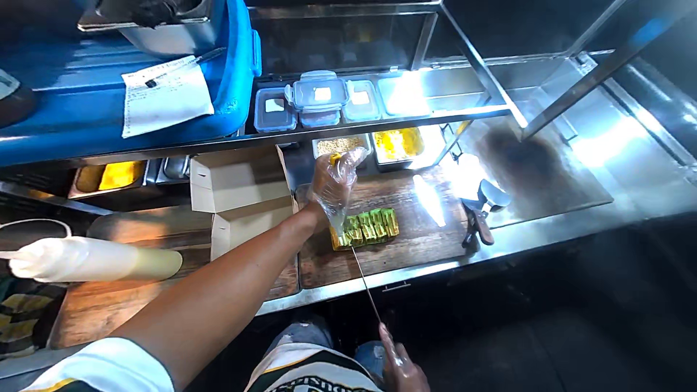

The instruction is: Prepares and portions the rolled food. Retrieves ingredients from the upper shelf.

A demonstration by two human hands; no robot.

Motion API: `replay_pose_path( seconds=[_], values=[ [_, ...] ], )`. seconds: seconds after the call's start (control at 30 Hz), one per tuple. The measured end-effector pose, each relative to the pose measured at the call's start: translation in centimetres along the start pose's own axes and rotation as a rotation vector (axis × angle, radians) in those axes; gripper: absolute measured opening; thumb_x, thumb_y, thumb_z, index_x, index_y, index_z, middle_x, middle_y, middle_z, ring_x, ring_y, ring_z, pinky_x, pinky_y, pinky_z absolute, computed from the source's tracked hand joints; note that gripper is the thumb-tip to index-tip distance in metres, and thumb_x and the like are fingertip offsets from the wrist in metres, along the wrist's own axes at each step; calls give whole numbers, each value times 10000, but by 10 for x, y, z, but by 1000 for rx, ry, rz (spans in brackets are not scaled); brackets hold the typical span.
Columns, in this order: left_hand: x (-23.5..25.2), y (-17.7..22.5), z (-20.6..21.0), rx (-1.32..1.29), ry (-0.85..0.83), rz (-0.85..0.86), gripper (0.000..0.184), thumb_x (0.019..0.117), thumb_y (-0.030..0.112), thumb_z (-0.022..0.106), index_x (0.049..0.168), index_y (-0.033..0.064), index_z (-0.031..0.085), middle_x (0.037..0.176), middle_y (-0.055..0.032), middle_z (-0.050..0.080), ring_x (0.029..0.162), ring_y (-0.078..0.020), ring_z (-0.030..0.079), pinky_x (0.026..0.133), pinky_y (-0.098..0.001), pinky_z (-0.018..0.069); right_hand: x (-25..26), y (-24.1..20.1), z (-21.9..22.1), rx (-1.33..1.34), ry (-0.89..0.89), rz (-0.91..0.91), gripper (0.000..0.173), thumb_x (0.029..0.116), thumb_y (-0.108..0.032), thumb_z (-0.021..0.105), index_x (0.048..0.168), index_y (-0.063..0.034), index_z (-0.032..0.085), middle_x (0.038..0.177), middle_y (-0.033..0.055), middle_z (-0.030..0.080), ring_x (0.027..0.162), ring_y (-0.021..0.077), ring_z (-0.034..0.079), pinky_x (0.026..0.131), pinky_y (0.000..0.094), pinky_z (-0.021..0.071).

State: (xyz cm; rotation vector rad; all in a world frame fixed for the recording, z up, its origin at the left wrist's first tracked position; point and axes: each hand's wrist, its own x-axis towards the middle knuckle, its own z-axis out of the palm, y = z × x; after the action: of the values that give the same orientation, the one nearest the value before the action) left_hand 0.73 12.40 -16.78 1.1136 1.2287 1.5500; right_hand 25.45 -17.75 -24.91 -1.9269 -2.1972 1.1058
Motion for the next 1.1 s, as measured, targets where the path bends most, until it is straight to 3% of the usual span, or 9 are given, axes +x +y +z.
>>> replay_pose_path(
  seconds=[0.17, 0.3, 0.4, 0.57, 0.63, 0.77, 0.97, 1.03, 1.1],
  values=[
    [-4, 0, -7, -32, 45, -36, 324, 1040, 248, 515, 719, 208, 545, 533, 93, 414, 446, -51, 387, 442, -216, 360, -10, 15, -35, 599, -60, -51, 563, 990, -60, 584, 1541, -65, 465, 1357, 146, 662, 1001, 170, 726, 931, 396, 596],
    [4, 13, -2, -55, -61, -247, 335, 1074, 254, 490, 758, 169, 559, 534, 70, 421, 438, -65, 405, 434, -220, 392, 14, 6, -16, 950, -130, 107, 591, 992, -62, 569, 1564, -158, 451, 963, 100, 692, 608, 144, 600, 554, 347, 553],
    [6, 68, 14, -150, -175, -236, 337, 1075, 214, 467, 767, 134, 577, 522, 58, 449, 426, -58, 431, 422, -212, 419, 9, 15, -31, 1000, -187, 46, 597, 998, -58, 566, 1572, -156, 434, 973, 104, 700, 633, 148, 613, 567, 346, 559],
    [-46, 179, 60, -250, -514, 286, 302, 996, 199, 550, 703, 168, 617, 632, 67, 574, 576, -39, 555, 547, -206, 504, 21, 42, -88, 752, 145, 33, 573, 1000, -97, 581, 1557, -169, 463, 1081, 80, 729, 632, 150, 646, 565, 371, 583],
    [-80, 135, 89, -53, -695, 579, 300, 975, 217, 633, 696, 108, 617, 644, 37, 574, 624, -38, 572, 599, -212, 509, 61, 67, -107, 389, 259, -28, 543, 1007, -177, 569, 1542, -153, 481, 1363, 74, 668, 1054, 158, 714, 940, 396, 593],
    [-125, -21, 125, 714, -1085, 1002, 326, 967, 345, 587, 777, 102, 693, 762, -88, 677, 799, -267, 687, 728, -447, 557, 151, 84, -137, -78, 132, 93, 542, 1015, -241, 511, 1555, -259, 470, 1398, 149, 629, 1257, 322, 630, 1071, 527, 499],
    [-139, -108, 111, 1029, -1322, 402, 351, 1004, 309, 590, 1307, 147, 658, 1465, -171, 554, 1438, -383, 427, 1199, -633, 273, 177, 74, -142, -319, -18, 179, 540, 1045, -352, 499, 1578, -328, 413, 1447, 179, 575, 1237, 368, 632, 1014, 573, 523],
    [-149, -100, 100, 995, -1315, 267, 510, 903, 190, 692, 1405, 212, 606, 1603, -163, 408, 1520, -393, 290, 1211, -682, 175, 166, 65, -138, -360, 147, 146, 507, 1037, -290, 500, 1543, -284, 484, 1385, 163, 623, 1179, 341, 666, 960, 535, 559],
    [-156, -73, 75, 900, -1179, 173, 489, 907, 205, 667, 1394, 232, 625, 1586, -108, 449, 1484, -333, 374, 1213, -616, 249, 163, 51, -130, -336, 497, -65, 384, 978, -146, 582, 1345, -163, 694, 1243, 155, 712, 1064, 322, 726, 858, 492, 614]
  ],
)
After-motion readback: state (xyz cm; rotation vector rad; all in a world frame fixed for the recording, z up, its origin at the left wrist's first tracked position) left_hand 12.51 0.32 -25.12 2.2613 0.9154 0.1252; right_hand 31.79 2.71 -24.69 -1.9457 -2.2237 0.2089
